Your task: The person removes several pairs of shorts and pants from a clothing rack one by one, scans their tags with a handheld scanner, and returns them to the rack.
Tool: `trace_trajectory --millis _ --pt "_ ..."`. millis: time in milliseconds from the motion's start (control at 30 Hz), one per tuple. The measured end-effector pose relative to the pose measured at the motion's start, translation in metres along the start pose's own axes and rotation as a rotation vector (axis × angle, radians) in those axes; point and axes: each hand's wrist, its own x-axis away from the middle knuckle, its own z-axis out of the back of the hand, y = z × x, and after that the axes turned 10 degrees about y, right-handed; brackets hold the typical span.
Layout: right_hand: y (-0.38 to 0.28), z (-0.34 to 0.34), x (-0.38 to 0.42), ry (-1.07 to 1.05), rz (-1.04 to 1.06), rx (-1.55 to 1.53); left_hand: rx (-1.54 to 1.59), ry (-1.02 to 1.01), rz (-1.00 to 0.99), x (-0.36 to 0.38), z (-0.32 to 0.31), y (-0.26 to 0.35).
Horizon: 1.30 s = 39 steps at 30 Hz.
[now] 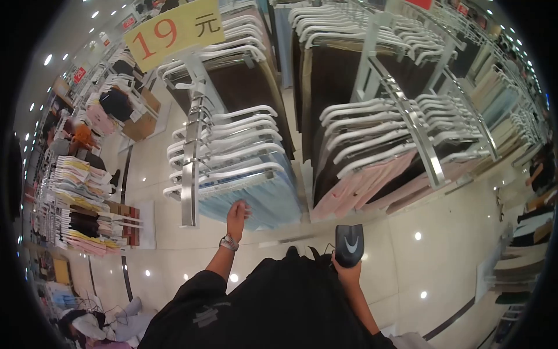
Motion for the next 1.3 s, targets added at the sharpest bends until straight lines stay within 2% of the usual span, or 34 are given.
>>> trace_trajectory --millis 67,167,300,400,467,600,700,867,1067,1133,1300 --pt "-0.001 -0.011 -0.01 -0.034 -0.017 0.023 0.212 0.076 0.066 -0.002 -0.002 0.043" --pt "0.001 -0.019 -0.034 -0.105 -0.03 0.049 0.314 0.133 0.126 -0.003 -0.002 0.058" --pt "-0.007 -0.023 -0.072 -0.264 -0.114 0.036 0.259 0.19 0.094 0.013 0.001 0.077" --pt "0.0 -0.024 -0.1 -0.399 -0.08 0.096 0.199 0.233 0.012 0.022 0.006 0.092" --pt "-0.012 -0.025 -0.113 -0.444 0.059 0.133 0.19 0.35 -0.076 0.023 0.009 0.1" --pt "-0.03 -0.024 -0.134 -0.591 0.062 0.125 0.234 0.523 -0.102 0.03 -0.001 0.135" --pt "-0.033 -0.02 -0.147 -0.689 -0.027 0.014 0.223 0.566 -0.12 0.034 -0.019 0.167" --pt "-0.038 -0.011 -0.162 -0.787 0.051 0.104 0.24 0.635 -0.099 0.008 -0.035 0.189" --pt "-0.049 0.001 -0.157 -0.747 0.11 0.056 0.156 0.643 -0.145 -0.076 -0.037 0.176" --pt "-0.051 0.003 -0.145 -0.674 0.084 0.06 0.222 0.635 -0.153 -0.1 -0.041 0.177" --pt "-0.048 0.01 -0.114 -0.541 0.094 0.153 0.336 0.611 -0.181 -0.113 -0.044 0.177"
